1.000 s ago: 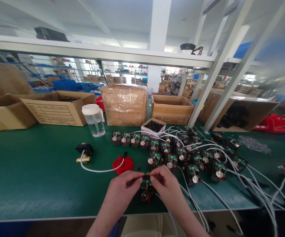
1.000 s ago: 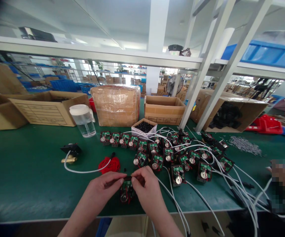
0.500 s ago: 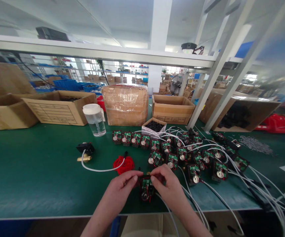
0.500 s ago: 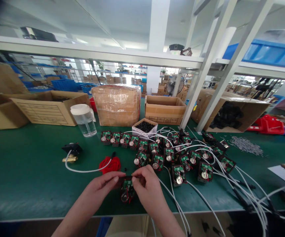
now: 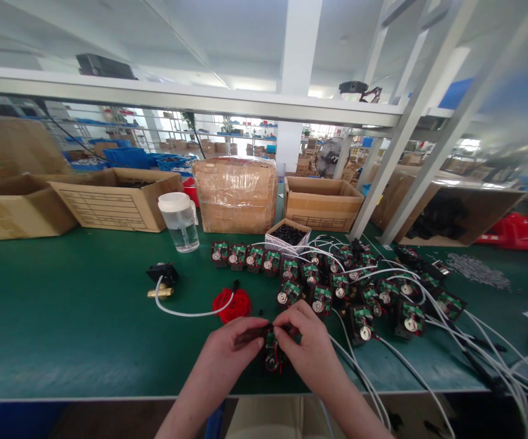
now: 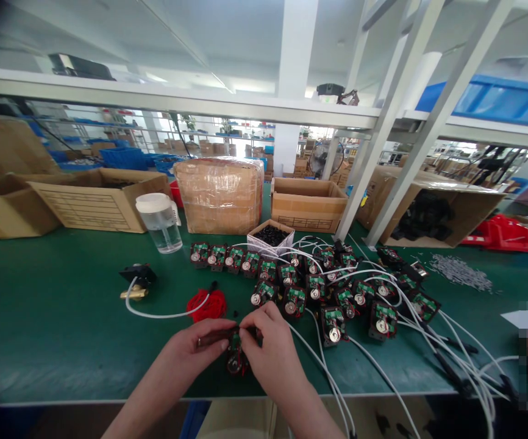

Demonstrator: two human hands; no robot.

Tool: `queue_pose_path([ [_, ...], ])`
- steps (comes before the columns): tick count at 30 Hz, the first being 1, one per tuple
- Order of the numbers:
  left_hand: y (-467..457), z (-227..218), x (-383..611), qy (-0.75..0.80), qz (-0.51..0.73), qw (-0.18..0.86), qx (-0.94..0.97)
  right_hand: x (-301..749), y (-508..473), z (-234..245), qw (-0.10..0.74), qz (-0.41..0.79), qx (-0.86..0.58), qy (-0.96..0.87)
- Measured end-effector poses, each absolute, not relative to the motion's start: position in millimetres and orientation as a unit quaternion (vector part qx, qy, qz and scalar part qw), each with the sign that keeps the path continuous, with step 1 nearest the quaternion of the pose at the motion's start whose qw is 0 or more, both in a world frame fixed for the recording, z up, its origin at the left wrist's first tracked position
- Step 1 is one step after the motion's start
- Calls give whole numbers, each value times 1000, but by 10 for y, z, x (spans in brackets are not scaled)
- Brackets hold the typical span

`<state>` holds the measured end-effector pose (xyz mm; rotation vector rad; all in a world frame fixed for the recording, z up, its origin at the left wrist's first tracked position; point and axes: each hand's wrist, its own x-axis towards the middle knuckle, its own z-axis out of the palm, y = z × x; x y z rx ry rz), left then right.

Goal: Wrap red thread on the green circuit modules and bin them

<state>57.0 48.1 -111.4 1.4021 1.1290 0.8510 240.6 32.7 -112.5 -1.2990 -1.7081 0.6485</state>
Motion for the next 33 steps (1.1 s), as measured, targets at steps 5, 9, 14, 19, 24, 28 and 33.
queue_pose_path([
  [5, 484, -1138, 598, 496, 363, 523, 591, 2431, 299, -1109, 433, 261, -519, -689],
  [9, 488, -1115, 609, 508, 357, 521, 586, 2427, 300, -1097, 426, 264, -521, -691],
  [14, 497, -1068, 605, 513, 347, 542, 568, 2411, 330, -1124, 428, 262, -524, -688],
  [19, 527, -1024, 590, 516, 339, 562, 550, 2408, 349, -1134, 431, 271, -523, -684],
  [24, 571, -1040, 568, 516, 329, 570, 548, 2403, 374, -1131, 430, 278, -522, -682],
  [28, 592, -1051, 566, 514, 329, 572, 548, 2408, 368, -1136, 429, 280, -516, -686],
  [33, 583, -1019, 596, 518, 333, 567, 547, 2418, 339, -1117, 428, 278, -514, -690],
])
